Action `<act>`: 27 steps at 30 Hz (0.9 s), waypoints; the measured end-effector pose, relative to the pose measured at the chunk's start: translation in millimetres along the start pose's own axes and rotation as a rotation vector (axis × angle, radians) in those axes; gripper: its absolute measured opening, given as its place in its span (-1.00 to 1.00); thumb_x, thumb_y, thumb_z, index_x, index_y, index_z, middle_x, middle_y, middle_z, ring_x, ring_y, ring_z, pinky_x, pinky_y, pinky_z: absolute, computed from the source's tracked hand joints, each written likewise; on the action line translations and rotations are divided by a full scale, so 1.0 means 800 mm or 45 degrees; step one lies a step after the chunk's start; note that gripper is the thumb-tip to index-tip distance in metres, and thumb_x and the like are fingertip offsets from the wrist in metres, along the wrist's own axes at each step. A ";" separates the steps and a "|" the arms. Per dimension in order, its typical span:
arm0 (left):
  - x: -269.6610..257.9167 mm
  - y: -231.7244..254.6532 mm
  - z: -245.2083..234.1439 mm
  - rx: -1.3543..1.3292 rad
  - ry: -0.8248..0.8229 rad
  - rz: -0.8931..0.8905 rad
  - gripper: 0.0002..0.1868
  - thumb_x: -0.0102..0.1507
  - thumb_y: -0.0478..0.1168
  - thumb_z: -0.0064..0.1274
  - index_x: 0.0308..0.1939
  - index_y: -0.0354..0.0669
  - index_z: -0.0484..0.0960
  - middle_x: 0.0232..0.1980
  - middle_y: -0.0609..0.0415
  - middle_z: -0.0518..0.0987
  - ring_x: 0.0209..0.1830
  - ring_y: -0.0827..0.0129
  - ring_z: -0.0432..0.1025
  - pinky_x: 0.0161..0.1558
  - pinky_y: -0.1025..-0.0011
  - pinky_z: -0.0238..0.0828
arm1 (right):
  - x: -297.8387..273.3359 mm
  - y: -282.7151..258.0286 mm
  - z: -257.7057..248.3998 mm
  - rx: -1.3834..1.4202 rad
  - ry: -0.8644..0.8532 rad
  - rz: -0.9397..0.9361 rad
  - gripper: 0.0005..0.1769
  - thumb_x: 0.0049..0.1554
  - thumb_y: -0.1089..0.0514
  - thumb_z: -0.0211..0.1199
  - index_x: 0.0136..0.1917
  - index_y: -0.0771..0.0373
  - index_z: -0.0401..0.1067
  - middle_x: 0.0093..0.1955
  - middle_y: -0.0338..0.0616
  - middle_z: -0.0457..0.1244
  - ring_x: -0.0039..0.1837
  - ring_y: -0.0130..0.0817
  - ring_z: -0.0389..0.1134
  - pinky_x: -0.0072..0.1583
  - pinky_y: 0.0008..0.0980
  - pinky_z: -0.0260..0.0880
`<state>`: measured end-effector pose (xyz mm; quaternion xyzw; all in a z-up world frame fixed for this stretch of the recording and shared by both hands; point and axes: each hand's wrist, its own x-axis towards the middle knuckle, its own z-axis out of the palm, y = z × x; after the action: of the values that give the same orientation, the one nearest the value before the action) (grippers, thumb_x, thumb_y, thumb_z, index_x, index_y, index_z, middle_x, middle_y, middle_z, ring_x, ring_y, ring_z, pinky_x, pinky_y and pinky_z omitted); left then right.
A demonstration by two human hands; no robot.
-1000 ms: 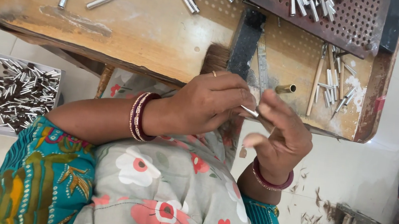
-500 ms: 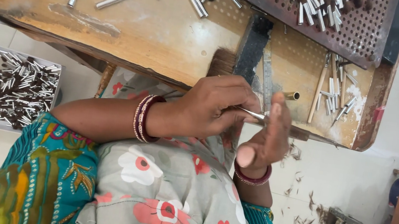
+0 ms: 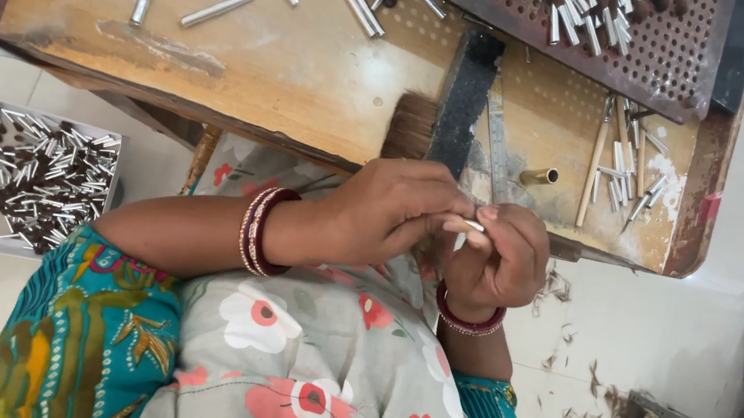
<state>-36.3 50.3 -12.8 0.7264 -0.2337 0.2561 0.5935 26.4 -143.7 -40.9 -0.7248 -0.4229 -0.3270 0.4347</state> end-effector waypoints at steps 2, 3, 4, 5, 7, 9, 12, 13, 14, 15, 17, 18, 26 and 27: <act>-0.003 -0.006 -0.008 -0.039 -0.057 -0.030 -0.79 0.31 -0.42 0.13 0.03 -0.25 0.62 -0.13 -0.06 0.58 -0.13 0.06 0.53 -0.14 0.26 0.48 | 0.003 0.000 0.004 -0.014 0.012 0.044 -0.67 0.39 0.00 0.22 0.02 0.35 0.42 -0.01 -0.07 0.35 -0.03 -0.24 0.44 0.00 -0.42 0.47; -0.004 -0.012 -0.014 0.145 -0.033 -0.037 -0.76 0.27 -0.45 0.10 0.02 -0.24 0.62 -0.09 -0.06 0.59 -0.09 0.04 0.54 -0.09 0.24 0.49 | 0.005 0.000 0.009 0.043 0.092 0.135 -0.66 0.39 -0.02 0.19 0.02 0.33 0.39 -0.04 -0.08 0.33 -0.08 -0.29 0.40 -0.02 -0.45 0.42; -0.001 -0.019 -0.021 0.331 -0.011 -0.031 -0.73 0.23 -0.48 0.07 0.00 -0.23 0.62 -0.05 -0.07 0.61 -0.05 0.01 0.54 -0.04 0.22 0.50 | 0.010 0.002 0.015 0.099 0.182 0.217 -0.66 0.40 -0.04 0.17 0.01 0.32 0.37 -0.07 -0.09 0.31 -0.13 -0.34 0.37 -0.03 -0.48 0.36; 0.010 -0.018 -0.033 0.323 -0.034 -0.014 -0.73 0.23 -0.48 0.07 0.00 -0.23 0.62 -0.05 -0.07 0.61 -0.05 0.01 0.54 -0.04 0.22 0.50 | 0.012 0.010 0.016 0.081 0.204 0.219 -0.66 0.40 -0.04 0.17 0.01 0.32 0.37 -0.07 -0.09 0.31 -0.13 -0.34 0.37 -0.03 -0.48 0.36; 0.029 -0.013 -0.053 1.088 0.361 0.012 -0.71 0.28 -0.41 0.22 0.09 -0.25 0.67 0.11 -0.18 0.59 0.11 -0.09 0.51 0.11 0.12 0.48 | 0.012 0.023 0.015 0.507 0.334 0.476 -0.64 0.36 -0.05 0.23 0.07 0.34 0.38 -0.01 -0.11 0.28 -0.21 -0.51 0.38 -0.08 -0.55 0.39; 0.051 0.009 -0.051 1.061 0.345 0.120 -0.73 0.21 -0.36 0.24 0.00 -0.27 0.68 0.12 -0.30 0.57 0.11 -0.16 0.50 0.11 0.12 0.48 | 0.015 0.014 0.016 0.634 0.274 0.573 -0.69 0.36 0.04 0.27 0.11 0.37 0.38 -0.01 -0.08 0.33 -0.15 -0.47 0.40 -0.03 -0.50 0.45; 0.041 -0.014 -0.026 0.507 0.242 0.019 -0.75 0.25 -0.32 0.25 0.00 -0.28 0.70 0.11 -0.27 0.63 0.14 -0.05 0.57 0.14 0.25 0.53 | 0.021 0.009 0.014 0.830 0.106 0.672 -0.76 0.34 0.18 0.31 0.14 0.41 0.39 0.03 -0.04 0.36 -0.04 -0.41 0.44 0.04 -0.44 0.51; 0.027 -0.030 -0.013 -0.026 0.132 -0.191 -0.77 0.35 -0.34 0.24 0.08 -0.27 0.71 0.10 -0.14 0.70 0.17 0.13 0.65 0.18 0.37 0.58 | 0.021 0.007 0.011 0.890 0.000 0.689 -0.79 0.32 0.24 0.31 0.13 0.42 0.40 0.07 -0.02 0.36 0.00 -0.38 0.45 0.06 -0.42 0.51; 0.022 -0.039 -0.005 -0.031 0.132 -0.183 -0.77 0.35 -0.34 0.24 0.08 -0.27 0.71 0.10 -0.14 0.70 0.17 0.13 0.65 0.18 0.37 0.58 | 0.017 0.011 0.008 0.883 0.001 0.683 -0.79 0.32 0.24 0.31 0.13 0.42 0.40 0.07 -0.02 0.36 0.00 -0.38 0.45 0.06 -0.42 0.51; 0.018 -0.048 0.003 -0.373 0.164 -0.331 -0.81 0.36 -0.32 0.24 0.04 -0.29 0.73 0.07 -0.15 0.71 0.11 0.24 0.62 0.14 0.40 0.58 | 0.014 0.016 0.004 0.877 -0.082 0.632 -0.79 0.31 0.25 0.33 0.13 0.42 0.41 0.07 -0.01 0.36 0.02 -0.37 0.45 0.06 -0.42 0.52; 0.013 -0.054 0.015 -0.720 0.193 -0.479 -0.84 0.36 -0.31 0.23 -0.01 -0.31 0.75 0.04 -0.16 0.72 0.05 0.36 0.60 0.10 0.43 0.59 | 0.011 0.021 -0.003 0.867 -0.169 0.584 -0.79 0.30 0.27 0.35 0.14 0.41 0.43 0.07 0.01 0.36 0.03 -0.35 0.45 0.07 -0.42 0.53; 0.013 -0.052 0.018 -0.654 0.161 -0.476 -0.83 0.34 -0.32 0.23 -0.01 -0.32 0.74 0.03 -0.13 0.72 0.04 0.41 0.59 0.09 0.46 0.58 | 0.010 0.022 -0.006 0.865 -0.183 0.599 -0.80 0.29 0.27 0.37 0.12 0.40 0.45 0.08 -0.01 0.36 0.01 -0.39 0.44 0.03 -0.47 0.51; 0.013 -0.024 0.002 -0.307 0.397 -0.186 -0.88 0.35 -0.40 0.24 -0.07 -0.37 0.65 0.00 -0.04 0.70 0.00 0.50 0.60 0.03 0.50 0.60 | 0.051 0.089 -0.068 -0.397 -0.084 0.560 -0.79 0.19 0.16 0.47 0.05 0.28 0.59 -0.05 -0.12 0.39 -0.14 -0.39 0.42 -0.11 -0.38 0.45; 0.010 -0.024 -0.003 -0.297 0.423 -0.260 -0.88 0.35 -0.41 0.24 -0.06 -0.37 0.65 -0.05 -0.01 0.71 -0.08 0.55 0.58 -0.04 0.54 0.57 | 0.055 0.101 -0.079 -0.588 -0.123 0.616 -0.75 0.14 0.13 0.51 0.03 0.29 0.58 -0.06 -0.07 0.37 -0.16 -0.30 0.41 -0.11 -0.31 0.43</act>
<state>-18.1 55.7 -21.1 0.6205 -0.0863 0.2820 0.7266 111.1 -207.9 -6.9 -0.8981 -0.1735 -0.2666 0.3036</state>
